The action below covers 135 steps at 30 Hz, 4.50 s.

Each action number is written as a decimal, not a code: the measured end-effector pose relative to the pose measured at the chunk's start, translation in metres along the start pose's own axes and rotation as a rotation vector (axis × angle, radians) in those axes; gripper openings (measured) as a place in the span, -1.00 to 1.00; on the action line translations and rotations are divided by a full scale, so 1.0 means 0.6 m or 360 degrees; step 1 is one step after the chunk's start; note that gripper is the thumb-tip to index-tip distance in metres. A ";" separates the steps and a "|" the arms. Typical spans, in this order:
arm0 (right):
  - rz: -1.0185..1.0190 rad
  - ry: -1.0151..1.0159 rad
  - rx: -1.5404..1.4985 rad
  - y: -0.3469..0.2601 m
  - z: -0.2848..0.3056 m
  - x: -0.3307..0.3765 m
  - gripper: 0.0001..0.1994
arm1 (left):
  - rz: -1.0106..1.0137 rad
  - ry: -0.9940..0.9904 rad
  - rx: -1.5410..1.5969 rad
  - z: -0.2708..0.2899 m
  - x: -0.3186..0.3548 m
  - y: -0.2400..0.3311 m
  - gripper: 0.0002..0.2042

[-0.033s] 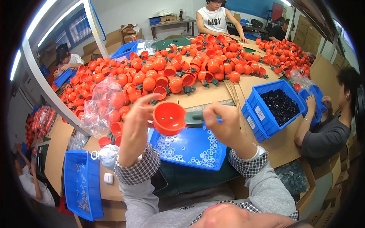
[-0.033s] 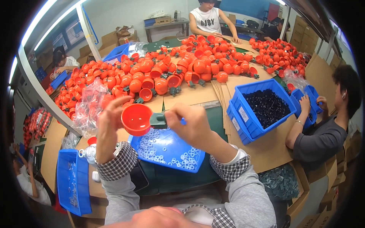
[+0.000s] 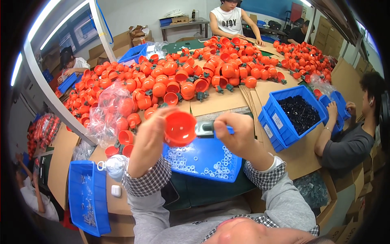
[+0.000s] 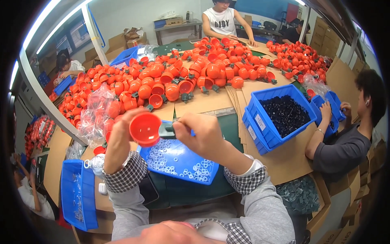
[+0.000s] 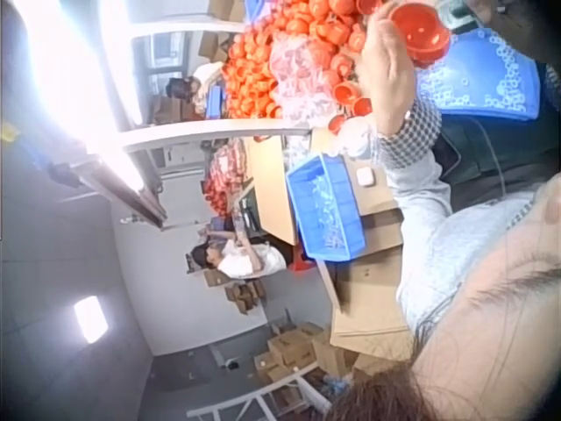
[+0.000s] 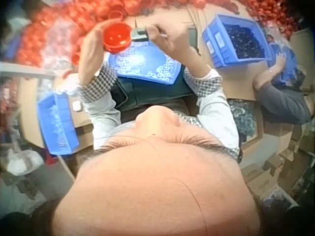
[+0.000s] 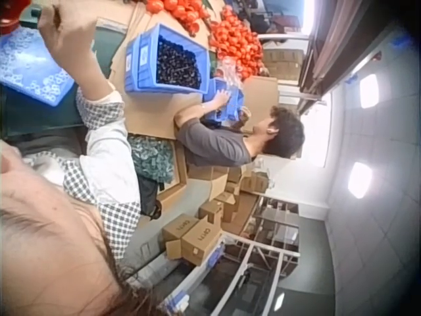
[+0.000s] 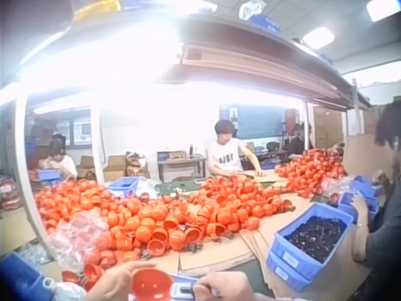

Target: Assembling red and green plastic components for a product at a factory workbench.

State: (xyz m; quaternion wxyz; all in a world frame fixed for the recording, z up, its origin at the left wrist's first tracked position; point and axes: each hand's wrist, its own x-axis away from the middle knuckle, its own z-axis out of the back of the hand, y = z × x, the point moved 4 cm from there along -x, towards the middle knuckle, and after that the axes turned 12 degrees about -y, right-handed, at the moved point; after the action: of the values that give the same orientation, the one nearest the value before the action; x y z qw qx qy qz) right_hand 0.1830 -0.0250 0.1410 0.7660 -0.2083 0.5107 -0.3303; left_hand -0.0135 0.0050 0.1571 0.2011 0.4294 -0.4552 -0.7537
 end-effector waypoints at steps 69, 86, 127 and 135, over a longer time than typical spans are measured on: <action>-0.1366 -0.0389 -0.0844 0.063 0.078 0.085 -0.61 | 0.0529 -0.0575 -0.0627 -0.030 -0.019 -0.041 -0.70; -0.0993 -0.0085 -0.0067 0.031 0.193 0.074 -0.80 | 0.0685 -0.0637 -0.0771 0.009 -0.008 -0.065 -0.58; -0.0128 -0.0481 -0.0209 0.126 -0.091 -0.122 -0.25 | 0.0493 0.0310 -0.0641 0.076 -0.008 -0.077 -0.62; 0.0129 -0.0360 -0.0499 0.041 -0.116 -0.009 -0.29 | 0.0188 0.0096 0.0311 0.002 -0.021 -0.052 -0.66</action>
State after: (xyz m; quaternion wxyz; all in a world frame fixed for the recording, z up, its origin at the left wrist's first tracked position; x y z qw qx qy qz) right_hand 0.1247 -0.0027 0.1014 0.7894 -0.3402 0.4744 -0.1901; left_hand -0.0048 0.0304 0.1366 0.2160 0.4420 -0.5446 -0.6793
